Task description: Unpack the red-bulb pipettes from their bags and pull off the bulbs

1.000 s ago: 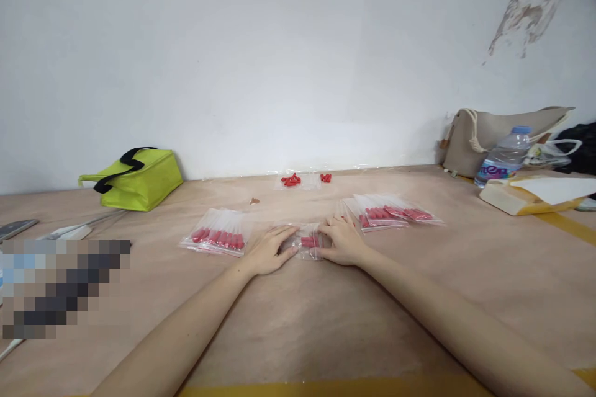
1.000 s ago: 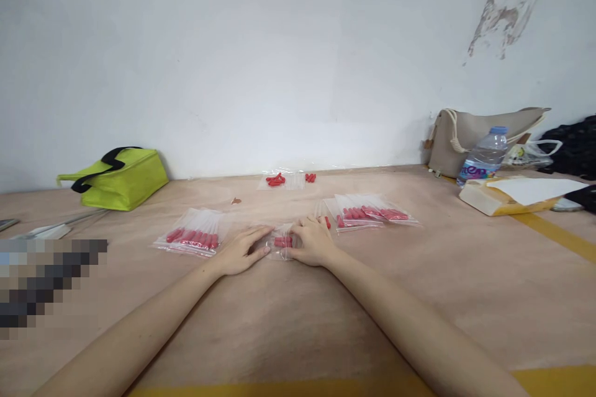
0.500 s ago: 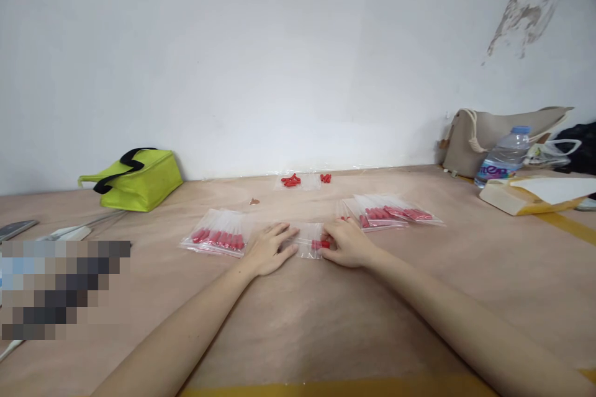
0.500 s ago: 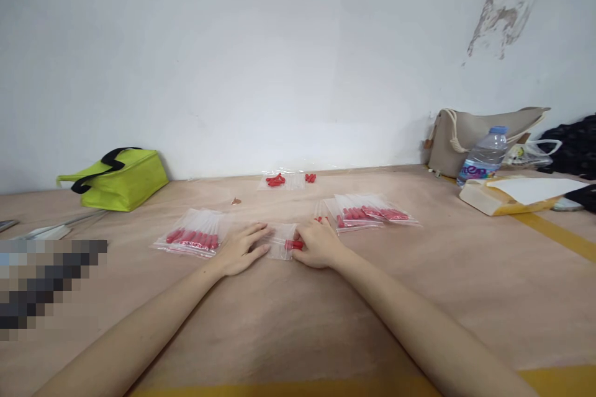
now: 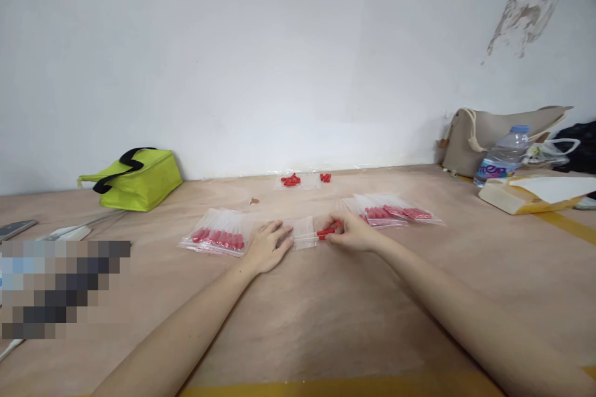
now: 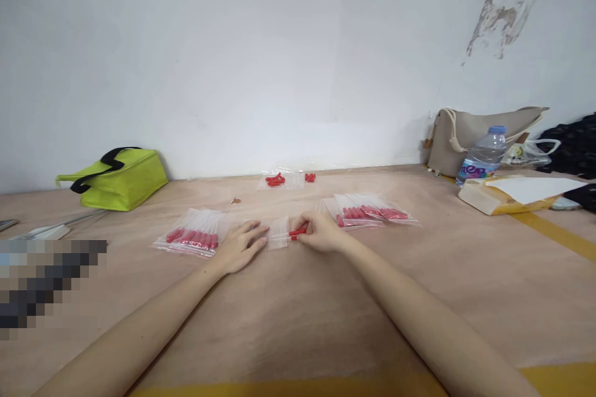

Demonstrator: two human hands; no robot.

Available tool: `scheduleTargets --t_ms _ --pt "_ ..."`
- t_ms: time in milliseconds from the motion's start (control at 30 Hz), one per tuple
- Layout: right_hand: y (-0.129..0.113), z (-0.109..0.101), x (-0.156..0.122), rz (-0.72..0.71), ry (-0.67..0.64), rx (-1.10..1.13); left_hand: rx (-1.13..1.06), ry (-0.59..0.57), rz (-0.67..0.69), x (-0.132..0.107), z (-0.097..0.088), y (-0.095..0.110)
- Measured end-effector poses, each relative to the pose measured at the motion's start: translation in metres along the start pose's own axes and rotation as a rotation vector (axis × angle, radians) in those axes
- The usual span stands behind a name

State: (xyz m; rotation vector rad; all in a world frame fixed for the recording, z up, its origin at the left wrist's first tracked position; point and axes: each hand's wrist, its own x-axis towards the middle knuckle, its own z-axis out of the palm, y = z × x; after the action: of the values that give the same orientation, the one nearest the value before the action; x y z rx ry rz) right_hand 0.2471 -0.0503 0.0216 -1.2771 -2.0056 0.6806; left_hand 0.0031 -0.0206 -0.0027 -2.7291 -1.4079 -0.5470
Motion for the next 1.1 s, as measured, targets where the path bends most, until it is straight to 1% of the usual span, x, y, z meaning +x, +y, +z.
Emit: scheduleTargets --t_ms 100,133,167,200,267,300,333,367,400,433,500,567,633,733,800,867,967,1100 --pt "0.008 -0.025 0.007 0.132 0.014 0.241 0.012 0.05 -0.076 0.001 0.004 -0.003" --pt "0.011 -0.033 0.009 0.158 0.031 0.315 0.018 0.077 -0.088 0.001 0.005 -0.003" --pt "0.014 -0.04 0.011 0.171 0.079 0.371 0.023 0.109 -0.085 0.001 0.005 -0.003" --pt "0.016 -0.045 0.012 0.176 0.171 0.401 0.025 0.142 -0.066 0.001 0.005 -0.002" --pt "0.021 -0.048 0.014 0.148 0.4 0.366 0.013 0.174 0.014 0.0 0.004 0.0" --pt "0.023 -0.045 0.014 0.115 0.512 0.304 -0.002 0.161 0.058 0.0 0.003 0.001" --pt "0.024 -0.04 0.014 0.063 0.591 0.213 -0.02 0.129 0.093 0.001 0.002 0.002" --pt "0.026 -0.034 0.014 -0.006 0.631 0.1 -0.038 0.089 0.11 0.001 0.002 0.002" --pt "0.028 -0.026 0.014 -0.087 0.635 -0.028 -0.054 0.049 0.112 0.001 0.001 0.002" --pt "0.031 -0.018 0.014 -0.178 0.594 -0.165 -0.064 0.018 0.103 0.001 0.001 0.002" --pt "0.036 -0.004 0.013 -0.322 0.46 -0.414 -0.068 -0.009 0.079 0.002 0.002 0.001" --pt "0.041 0.006 0.013 -0.385 0.336 -0.588 -0.057 -0.007 0.067 0.002 0.003 0.0" --pt "0.044 0.01 0.012 -0.382 0.269 -0.682 -0.05 -0.001 0.068 0.002 0.004 -0.001" --pt "0.043 0.01 0.008 -0.359 0.202 -0.739 -0.052 -0.005 0.073 0.001 0.003 0.0" --pt "0.04 0.01 0.004 -0.33 0.184 -0.762 -0.06 -0.015 0.071 0.001 0.002 0.0" --pt "0.036 0.011 0.0 -0.27 0.206 -0.778 -0.065 -0.022 0.064 0.001 0.002 0.0" --pt "0.034 0.014 -0.003 -0.177 0.217 -0.752 -0.066 -0.026 0.055 0.001 0.001 0.001" --pt "0.038 0.016 0.0 -0.169 0.156 -0.645 -0.062 -0.022 0.055 0.001 0.001 0.002"
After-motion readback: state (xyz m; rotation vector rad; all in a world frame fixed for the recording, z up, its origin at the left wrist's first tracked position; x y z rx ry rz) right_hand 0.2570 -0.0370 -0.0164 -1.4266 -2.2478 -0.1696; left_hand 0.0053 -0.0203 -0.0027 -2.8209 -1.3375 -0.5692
